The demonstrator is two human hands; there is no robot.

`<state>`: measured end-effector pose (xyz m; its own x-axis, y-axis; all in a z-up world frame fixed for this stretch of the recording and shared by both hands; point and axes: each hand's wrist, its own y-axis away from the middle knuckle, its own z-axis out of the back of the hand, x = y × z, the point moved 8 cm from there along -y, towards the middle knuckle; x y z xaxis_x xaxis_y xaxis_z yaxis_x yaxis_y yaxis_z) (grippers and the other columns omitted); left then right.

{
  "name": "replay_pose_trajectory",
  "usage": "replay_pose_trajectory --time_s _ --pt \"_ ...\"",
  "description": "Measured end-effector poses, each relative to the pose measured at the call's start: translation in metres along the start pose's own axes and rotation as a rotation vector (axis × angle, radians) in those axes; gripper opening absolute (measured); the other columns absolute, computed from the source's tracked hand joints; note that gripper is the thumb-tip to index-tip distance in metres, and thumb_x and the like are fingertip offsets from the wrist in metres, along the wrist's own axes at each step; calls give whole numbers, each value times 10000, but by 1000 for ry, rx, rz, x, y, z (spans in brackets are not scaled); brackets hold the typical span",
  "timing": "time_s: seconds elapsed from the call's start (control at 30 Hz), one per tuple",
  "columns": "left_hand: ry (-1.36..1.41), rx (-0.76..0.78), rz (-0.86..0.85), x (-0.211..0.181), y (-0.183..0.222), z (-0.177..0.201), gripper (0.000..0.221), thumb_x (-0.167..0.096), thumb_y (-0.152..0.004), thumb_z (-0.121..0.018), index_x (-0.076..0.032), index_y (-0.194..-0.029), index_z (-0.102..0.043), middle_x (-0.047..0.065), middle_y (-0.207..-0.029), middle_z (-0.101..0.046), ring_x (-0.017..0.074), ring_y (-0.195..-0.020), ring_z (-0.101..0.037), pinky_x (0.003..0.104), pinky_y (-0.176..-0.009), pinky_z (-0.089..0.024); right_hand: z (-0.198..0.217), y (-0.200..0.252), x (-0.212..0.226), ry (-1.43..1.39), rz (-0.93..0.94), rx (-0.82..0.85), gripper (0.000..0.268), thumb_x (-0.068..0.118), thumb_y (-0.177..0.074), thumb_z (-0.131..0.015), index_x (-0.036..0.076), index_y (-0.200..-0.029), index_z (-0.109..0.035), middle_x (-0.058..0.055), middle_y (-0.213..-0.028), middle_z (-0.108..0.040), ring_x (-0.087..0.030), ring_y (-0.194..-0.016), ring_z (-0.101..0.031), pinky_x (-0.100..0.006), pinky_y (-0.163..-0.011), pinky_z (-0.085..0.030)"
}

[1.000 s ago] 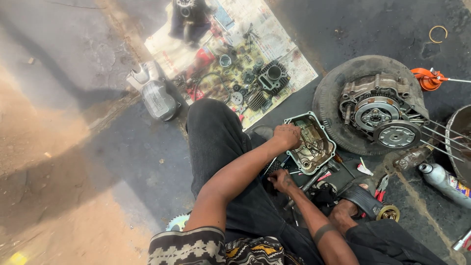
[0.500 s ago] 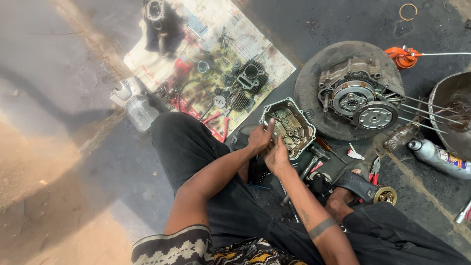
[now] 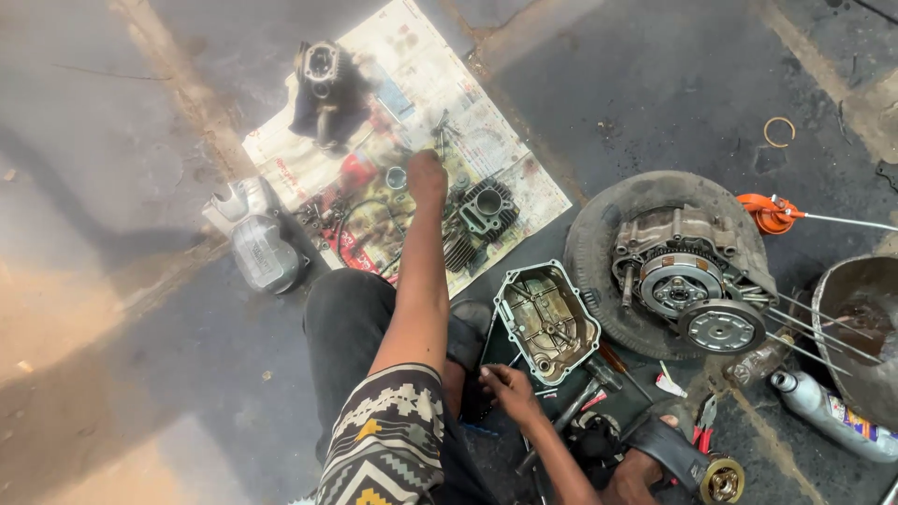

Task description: The person sits on the ground working on a motorcycle engine crankcase. They handle the crankcase cover, apply sealant from a small tube to the mating surface, unpack a new gasket from a red parts box, and fit the gasket onto the engine case.

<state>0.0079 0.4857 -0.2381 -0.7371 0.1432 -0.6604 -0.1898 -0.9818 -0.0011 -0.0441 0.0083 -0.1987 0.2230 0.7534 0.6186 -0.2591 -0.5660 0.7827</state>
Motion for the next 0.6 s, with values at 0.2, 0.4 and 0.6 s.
replay_pose_trajectory --time_s 0.2,0.4,0.6 --pt "23 -136 -81 43 -46 -54 196 -63 -884 -572 -74 -891 -768 180 -956 -728 375 -960 -684 481 -883 -528 10 -19 -60 -98 -143 -16 447 355 -966 -648 56 -1296 -689 -59 -1047 -778 -137 -909 -700 -276 -731 -549" --pt "45 -41 -140 22 -53 -66 172 -127 -880 -632 -99 -964 -779 176 -974 -698 380 -952 -670 508 -839 -511 12 -32 -94 -170 -246 -57 452 359 -959 -626 80 -1310 -680 -68 -1063 -781 -151 -919 -714 -292 -719 -556" --pt "44 -113 -290 13 -47 -88 88 -65 -937 -568 -50 -894 -643 159 -997 -637 378 -945 -648 485 -790 -515 14 -28 -84 -164 -276 -76 442 354 -966 -608 102 -1323 -672 -43 -1083 -785 -145 -949 -718 -290 -743 -560"
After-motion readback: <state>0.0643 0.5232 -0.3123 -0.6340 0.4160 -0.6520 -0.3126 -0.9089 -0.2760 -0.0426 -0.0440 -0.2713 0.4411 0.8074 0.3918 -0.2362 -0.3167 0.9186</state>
